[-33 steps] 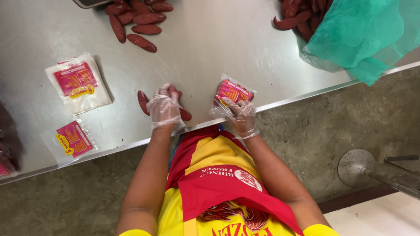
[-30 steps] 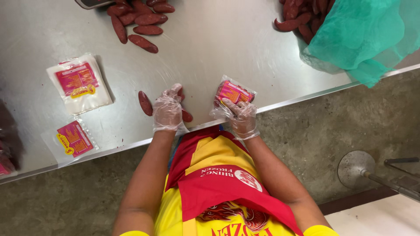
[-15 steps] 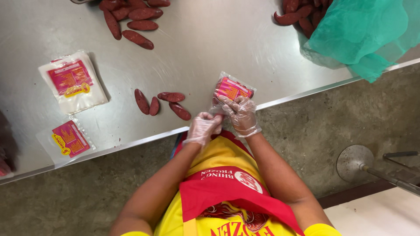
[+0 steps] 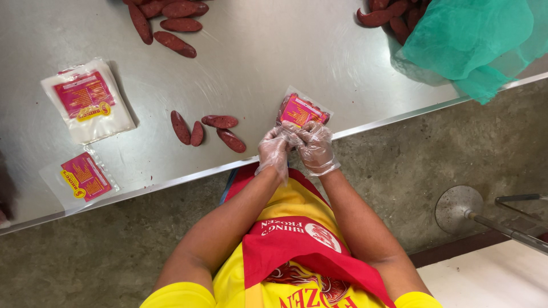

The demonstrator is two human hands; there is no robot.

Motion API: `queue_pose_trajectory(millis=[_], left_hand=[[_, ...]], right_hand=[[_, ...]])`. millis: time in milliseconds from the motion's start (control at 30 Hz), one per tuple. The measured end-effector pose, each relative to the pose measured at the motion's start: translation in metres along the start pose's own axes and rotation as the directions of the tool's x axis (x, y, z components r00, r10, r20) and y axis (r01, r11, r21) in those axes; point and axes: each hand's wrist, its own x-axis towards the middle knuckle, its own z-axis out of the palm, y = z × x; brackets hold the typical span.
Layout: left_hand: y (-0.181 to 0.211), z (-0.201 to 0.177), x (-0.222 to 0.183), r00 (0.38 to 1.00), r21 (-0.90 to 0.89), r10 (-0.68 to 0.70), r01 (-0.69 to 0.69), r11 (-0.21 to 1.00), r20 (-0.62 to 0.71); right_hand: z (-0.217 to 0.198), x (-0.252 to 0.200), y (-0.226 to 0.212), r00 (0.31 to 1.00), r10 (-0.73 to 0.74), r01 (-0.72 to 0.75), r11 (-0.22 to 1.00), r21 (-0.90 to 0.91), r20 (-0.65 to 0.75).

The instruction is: The person places red sausages into clear plastic bags on a stainless steel table. They pick up the sausages from a pile, insert them into the bags, and then move the filled bags to a stack on the left side of the table. The process is repeated continuously throughout the video.

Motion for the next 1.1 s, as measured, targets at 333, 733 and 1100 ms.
queue_pose_trajectory(millis=[333, 733, 1100], left_hand=[[0.079, 0.005, -0.044, 0.977, 0.490, -0.180, 0.104, 0.866, 0.111], [0.169, -0.111, -0.058, 0.700, 0.918, 0.595, -0.332, -0.219, 0.395], [0.101, -0.033, -0.091, 0.905, 0.896, 0.262, -0.393, 0.206, 0.336]], right_hand=[[-0.005, 0.003, -0.001, 0.992, -0.111, 0.109, 0.993, 0.038, 0.064], [0.015, -0.026, 0.020, 0.987, -0.067, 0.026, 0.965, -0.262, -0.147], [0.020, -0.051, 0.014, 0.980, 0.057, -0.093, 0.978, -0.187, -0.191]])
